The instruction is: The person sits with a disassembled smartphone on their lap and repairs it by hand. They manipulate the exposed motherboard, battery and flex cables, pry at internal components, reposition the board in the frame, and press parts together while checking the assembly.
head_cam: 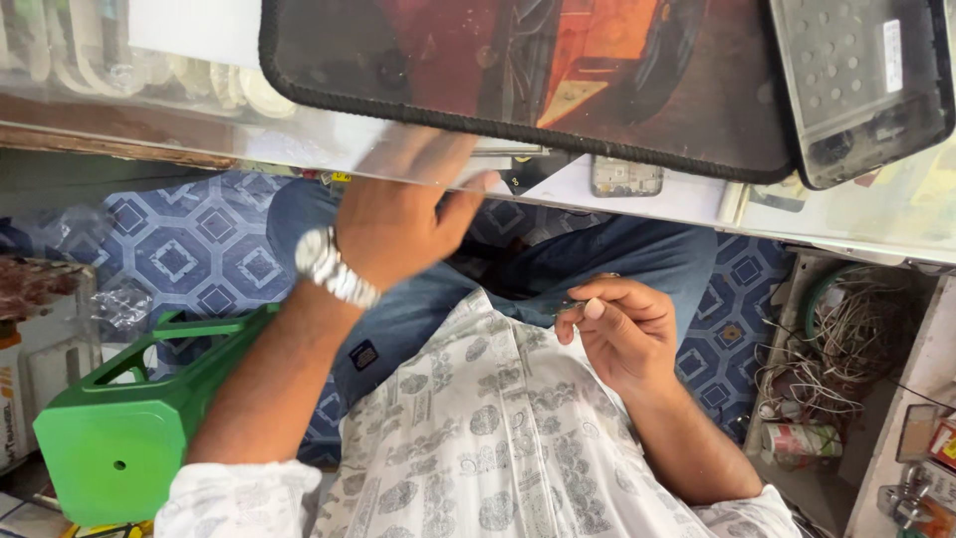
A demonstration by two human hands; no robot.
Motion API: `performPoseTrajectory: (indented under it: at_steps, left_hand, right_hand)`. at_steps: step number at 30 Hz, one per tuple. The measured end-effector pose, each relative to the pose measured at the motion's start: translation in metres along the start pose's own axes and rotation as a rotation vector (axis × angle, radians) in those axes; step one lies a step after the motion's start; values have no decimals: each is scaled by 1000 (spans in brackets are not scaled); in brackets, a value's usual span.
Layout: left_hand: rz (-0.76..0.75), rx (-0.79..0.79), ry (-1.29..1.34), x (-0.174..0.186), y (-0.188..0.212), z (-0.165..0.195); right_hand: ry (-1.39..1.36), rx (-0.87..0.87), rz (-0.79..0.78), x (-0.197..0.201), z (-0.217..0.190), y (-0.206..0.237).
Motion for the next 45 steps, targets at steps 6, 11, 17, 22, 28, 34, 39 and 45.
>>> performPoseTrajectory:
  at_steps: [6,11,17,22,28,34,39,45]
  left_hand:
    - [-234,67,-145,-13,-28,-25]
    - [-176,-139,-497,-14,-29,-27]
    - [-257,-183,-470,-18,-33,-44]
    - [-31,-111,-387,-21,-33,-44]
    - [-182,-74,-324,-14,-40,-39]
    - [-176,81,229,2,-19,-13]
    - [-250,360,1019,-11,29,13]
    - [-292,495,1519,-38,85,51]
  right_hand:
    - [-111,-23,52,15,14,13]
    - [-157,-14,131,27,20,23]
    - [-180,-38,168,25,23,20]
    - [-120,5,170,17,20,11]
    - [-22,81,82,16,17,8]
    - [12,111,92,7,4,2]
    - [-4,98,141,-5,-11,-4]
    - [228,141,3,-18,-19,-5]
Point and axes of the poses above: each hand's wrist, its own y-axis away from the middle knuckle, its own x-axis out of the back of the hand, z = x × y, the point moved 2 cm from there along -y, towards the middle knuckle, and after that the axes turned 10 degrees about -z, right-handed, at the moved point
